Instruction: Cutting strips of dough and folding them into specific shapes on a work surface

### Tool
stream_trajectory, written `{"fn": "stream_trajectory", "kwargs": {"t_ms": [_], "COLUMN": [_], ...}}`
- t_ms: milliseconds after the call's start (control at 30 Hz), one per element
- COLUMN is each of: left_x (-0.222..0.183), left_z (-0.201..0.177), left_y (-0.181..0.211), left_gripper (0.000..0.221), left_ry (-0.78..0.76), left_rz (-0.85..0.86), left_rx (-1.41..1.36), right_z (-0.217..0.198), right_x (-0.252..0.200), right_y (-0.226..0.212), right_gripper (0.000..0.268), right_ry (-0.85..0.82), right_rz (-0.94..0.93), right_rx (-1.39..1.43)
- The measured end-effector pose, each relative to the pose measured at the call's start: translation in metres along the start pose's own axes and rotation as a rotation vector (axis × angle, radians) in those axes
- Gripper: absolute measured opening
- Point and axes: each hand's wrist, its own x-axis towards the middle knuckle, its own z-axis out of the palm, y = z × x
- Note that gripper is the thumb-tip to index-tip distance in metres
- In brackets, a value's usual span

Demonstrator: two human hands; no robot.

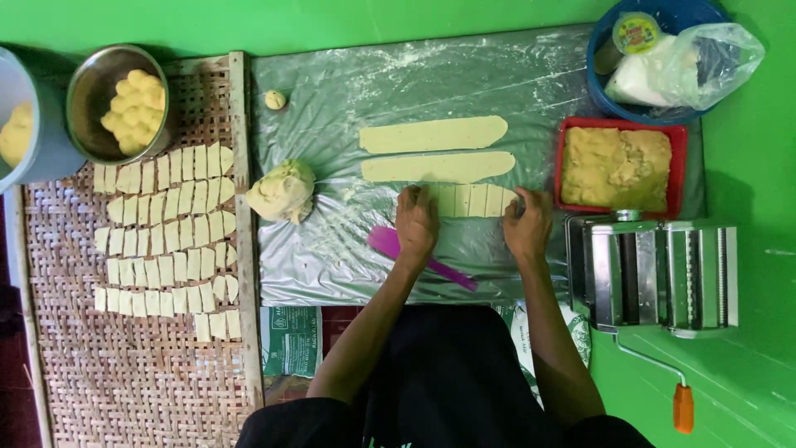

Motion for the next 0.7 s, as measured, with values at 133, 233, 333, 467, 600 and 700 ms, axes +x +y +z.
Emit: {"fn": "stream_trajectory", "kwargs": {"t_ms": [133, 233, 333, 467, 600, 700], "left_x": [0.003, 0.008, 0.014, 0.017, 0.017, 0.016], "left_z": [0.005, 0.004, 0.004, 0.004, -0.001, -0.011], "left_y": [0.006, 0.005, 0.000, -0.008, -0.005, 0.001], "left_gripper": [0.037, 0.031, 0.020, 0.014, 0.013, 0.013], "left_ry": [0.051, 0.091, 0.069, 0.037, 0.024, 0.045], "left_rz": [-0.063, -0.029, -0.072, -0.117, -0.106, -0.033], "left_rx": [0.029, 0.020, -0.031, -0.151, -0.153, -0.171], "right_z": [0.005, 0.014, 0.021, 0.011, -0.005, -0.005], "right_x": [0.002, 0.004, 0.005, 0.008, 0.008, 0.001], "right_y": [0.010, 0.025, 0.038, 0.024, 0.007, 0.003], "right_gripper": [0.021, 0.018, 0.015, 0.013, 0.012, 0.013], "right_ry": [-0.035, -0.042, -0.057, -0.081, -0.094, -0.063], "right_rz": [0.051, 0.048, 0.034, 0.008, -0.008, 0.016], "right_rx": [-0.007, 0.011, 0.041, 0.088, 0.106, 0.169]}}
